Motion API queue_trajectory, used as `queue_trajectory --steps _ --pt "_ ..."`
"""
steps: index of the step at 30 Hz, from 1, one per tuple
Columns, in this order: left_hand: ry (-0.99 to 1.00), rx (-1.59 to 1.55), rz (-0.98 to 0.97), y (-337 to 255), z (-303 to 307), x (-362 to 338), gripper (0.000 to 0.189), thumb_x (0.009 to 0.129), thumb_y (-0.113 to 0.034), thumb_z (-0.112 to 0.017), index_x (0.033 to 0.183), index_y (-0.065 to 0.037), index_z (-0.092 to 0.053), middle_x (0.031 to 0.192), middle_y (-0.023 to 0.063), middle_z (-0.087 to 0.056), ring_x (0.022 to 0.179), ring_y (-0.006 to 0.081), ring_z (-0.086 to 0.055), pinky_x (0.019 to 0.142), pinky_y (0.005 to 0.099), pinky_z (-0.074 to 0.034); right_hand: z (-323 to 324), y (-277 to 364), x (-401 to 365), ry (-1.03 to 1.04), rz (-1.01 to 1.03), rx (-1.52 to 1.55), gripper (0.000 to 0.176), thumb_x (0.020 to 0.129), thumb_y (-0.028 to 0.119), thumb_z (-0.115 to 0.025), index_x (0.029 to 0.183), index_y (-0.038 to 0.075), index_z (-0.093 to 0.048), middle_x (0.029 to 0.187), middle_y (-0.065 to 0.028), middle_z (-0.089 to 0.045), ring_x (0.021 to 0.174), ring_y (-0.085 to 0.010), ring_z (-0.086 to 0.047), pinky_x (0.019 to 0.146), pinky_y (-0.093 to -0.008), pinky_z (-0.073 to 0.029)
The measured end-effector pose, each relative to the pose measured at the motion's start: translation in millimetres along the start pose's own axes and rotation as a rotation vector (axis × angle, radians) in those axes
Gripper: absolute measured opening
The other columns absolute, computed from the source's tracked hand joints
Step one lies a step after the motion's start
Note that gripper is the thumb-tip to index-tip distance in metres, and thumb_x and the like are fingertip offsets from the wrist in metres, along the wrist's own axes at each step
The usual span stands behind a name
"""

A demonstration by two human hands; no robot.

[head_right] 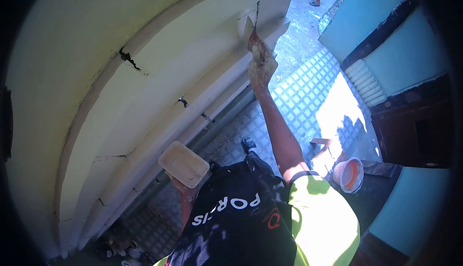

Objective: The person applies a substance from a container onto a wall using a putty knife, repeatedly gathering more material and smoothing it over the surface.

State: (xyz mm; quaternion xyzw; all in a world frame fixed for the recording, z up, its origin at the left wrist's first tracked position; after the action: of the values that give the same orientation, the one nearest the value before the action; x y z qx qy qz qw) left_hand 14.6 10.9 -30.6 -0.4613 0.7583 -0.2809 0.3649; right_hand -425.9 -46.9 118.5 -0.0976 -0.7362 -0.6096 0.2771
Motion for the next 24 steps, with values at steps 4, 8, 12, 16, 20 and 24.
queue_trajectory --steps 4,8,12,16,20,24 --pt "0.042 -0.128 0.052 11.0 -0.9 6.7 0.075 0.094 -0.067 -0.040 0.145 -0.012 -0.038 0.134 0.0110 -0.055 0.115 0.0309 -0.062 0.093 0.0509 -0.056 -17.8 12.9 29.0 -0.002 -0.078 -0.185 0.034 0.097 0.014 -0.062 0.127 -0.001 -0.064 0.107 -0.0087 -0.072 0.097 -0.0121 -0.065 0.088 -0.0284 -0.050" --pt "0.055 -0.165 0.039 14.5 -4.8 7.7 0.077 0.093 -0.069 -0.038 0.145 -0.012 -0.037 0.132 0.0122 -0.056 0.115 0.0310 -0.062 0.092 0.0515 -0.056 -33.5 50.0 -3.2 0.110 0.071 -0.117 0.031 0.097 0.010 -0.060 0.127 0.002 -0.064 0.116 -0.0111 -0.071 0.100 -0.0115 -0.066 0.089 -0.0270 -0.050" --pt "0.040 -0.033 -0.008 17.7 5.6 7.4 0.077 0.094 -0.068 -0.037 0.146 -0.010 -0.037 0.131 0.0140 -0.057 0.114 0.0322 -0.063 0.090 0.0522 -0.057 -14.6 51.2 -10.6 0.115 0.083 -0.056 0.029 0.099 0.009 -0.059 0.125 0.000 -0.065 0.116 -0.0086 -0.071 0.099 -0.0120 -0.065 0.089 -0.0284 -0.050" --pt "0.013 -0.042 -0.010 15.9 5.3 6.9 0.075 0.095 -0.065 -0.039 0.145 -0.010 -0.037 0.132 0.0151 -0.057 0.113 0.0333 -0.063 0.090 0.0527 -0.057 -21.2 28.7 26.0 0.004 -0.026 -0.125 0.034 0.097 0.012 -0.061 0.130 0.000 -0.062 0.101 -0.0053 -0.072 0.091 -0.0090 -0.063 0.084 -0.0271 -0.050" --pt "0.008 -0.164 0.051 18.9 8.3 9.1 0.074 0.094 -0.064 -0.042 0.145 -0.010 -0.038 0.132 0.0149 -0.056 0.113 0.0334 -0.063 0.090 0.0530 -0.057 -36.2 47.5 -1.7 0.186 -0.125 -0.281 0.036 0.096 0.013 -0.063 0.131 0.009 -0.063 0.098 -0.0112 -0.074 0.089 -0.0097 -0.064 0.083 -0.0274 -0.051" --pt "0.028 -0.110 0.002 13.0 -0.4 6.0 0.072 0.095 -0.062 -0.042 0.145 -0.010 -0.038 0.133 0.0140 -0.056 0.114 0.0323 -0.063 0.091 0.0513 -0.057 -17.2 57.5 -18.9 0.153 0.045 -0.092 0.031 0.097 0.010 -0.060 0.127 0.004 -0.065 0.109 -0.0130 -0.073 0.102 -0.0168 -0.067 0.089 -0.0289 -0.050"
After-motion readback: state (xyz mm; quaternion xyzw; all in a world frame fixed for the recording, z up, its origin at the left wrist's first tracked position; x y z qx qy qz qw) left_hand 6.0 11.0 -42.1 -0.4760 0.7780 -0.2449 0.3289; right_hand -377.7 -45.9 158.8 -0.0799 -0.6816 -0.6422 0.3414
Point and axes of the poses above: each hand's wrist, its own x-axis towards the middle knuckle, its own z-axis out of the back of the hand, y = z × x, the point moved 4 cm from there along x, towards the middle knuckle
